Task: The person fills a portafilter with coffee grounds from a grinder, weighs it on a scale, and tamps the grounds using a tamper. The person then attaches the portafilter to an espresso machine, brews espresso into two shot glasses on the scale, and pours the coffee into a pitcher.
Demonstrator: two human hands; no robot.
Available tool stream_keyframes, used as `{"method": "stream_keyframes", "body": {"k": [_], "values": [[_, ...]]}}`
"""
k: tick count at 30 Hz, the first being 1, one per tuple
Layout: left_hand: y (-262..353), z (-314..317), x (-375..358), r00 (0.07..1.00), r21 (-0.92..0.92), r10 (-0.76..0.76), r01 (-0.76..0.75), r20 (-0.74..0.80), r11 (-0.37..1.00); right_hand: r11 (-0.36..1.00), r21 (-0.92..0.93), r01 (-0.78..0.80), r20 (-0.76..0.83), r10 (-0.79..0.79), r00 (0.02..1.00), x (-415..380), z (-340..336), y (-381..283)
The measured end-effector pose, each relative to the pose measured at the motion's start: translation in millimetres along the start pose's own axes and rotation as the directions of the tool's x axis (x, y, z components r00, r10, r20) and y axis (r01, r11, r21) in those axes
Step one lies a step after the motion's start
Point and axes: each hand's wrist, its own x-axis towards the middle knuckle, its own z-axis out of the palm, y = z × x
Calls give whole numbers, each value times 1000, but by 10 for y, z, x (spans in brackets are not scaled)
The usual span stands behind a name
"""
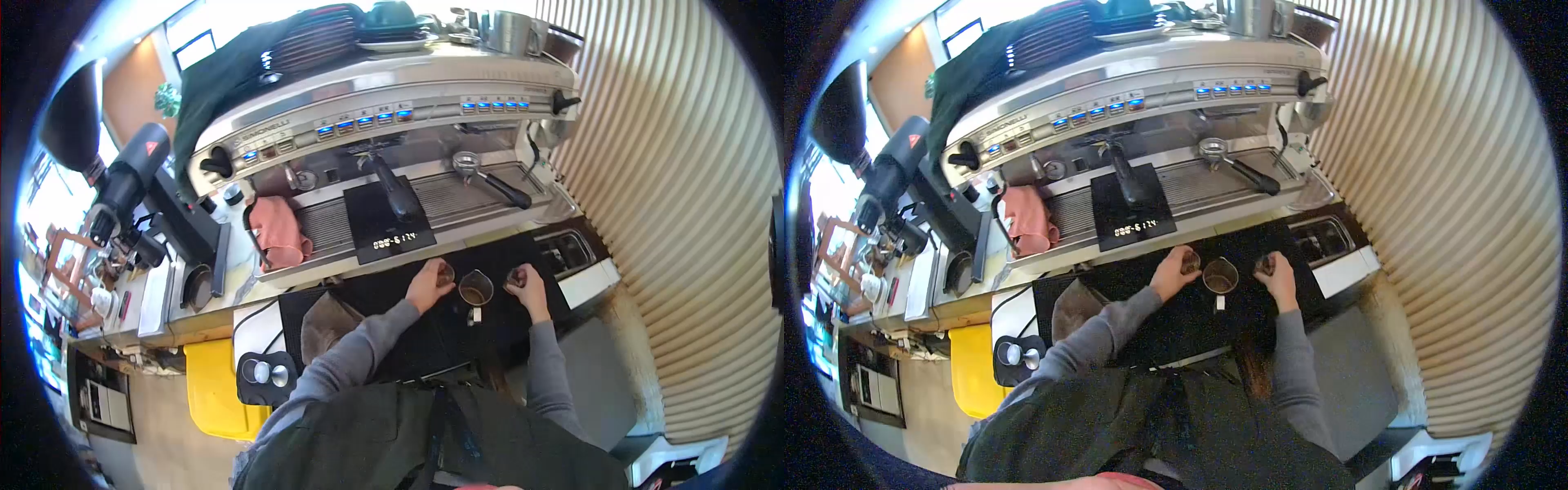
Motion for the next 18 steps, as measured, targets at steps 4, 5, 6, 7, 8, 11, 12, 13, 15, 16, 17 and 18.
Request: {"method": "stream_keyframes", "body": {"k": [4,5,6,7,8,11,12,13,15,16,17,18], "values": [[409,-433,-532,999,-142,-38,34,-21,989,960,278,4,-119,30,992,-28,-135,51],[544,-647,-673,997,-240,-78,83,30,967,915,401,-42,-107,92,990,-15,-257,8],[699,-913,-780,991,-334,-110,130,80,934,857,507,-91,-74,148,986,66,-324,56],[822,-1181,-832,994,-357,-90,109,68,928,858,509,-65,-86,126,988,105,-522,-144],[955,-1448,-877,995,-379,-73,91,61,921,870,492,-28,-70,72,995,173,-695,-368],[1178,-2093,-735,989,-124,-39,21,-146,992,843,494,210,-145,-158,977,442,-906,-1142],[1256,-2229,-611,963,-74,-42,22,-266,997,802,564,195,-90,-175,980,535,-903,-1406],[1312,-2340,-468,924,-24,-33,26,-381,999,767,596,238,-63,-251,966,700,-780,-1563],[1032,-2383,-156,846,2,-50,61,-531,998,718,630,296,-10,-373,928,987,-519,-1888],[868,-2382,6,839,6,-44,57,-542,998,708,632,316,19,-421,907,1095,-412,-2074],[706,-2379,174,842,-84,-82,44,-533,996,718,583,379,-7,-462,887,1217,-270,-2208],[594,-2369,297,846,-172,-116,29,-520,985,727,594,344,49,-460,887,1321,-181,-2338]]}}
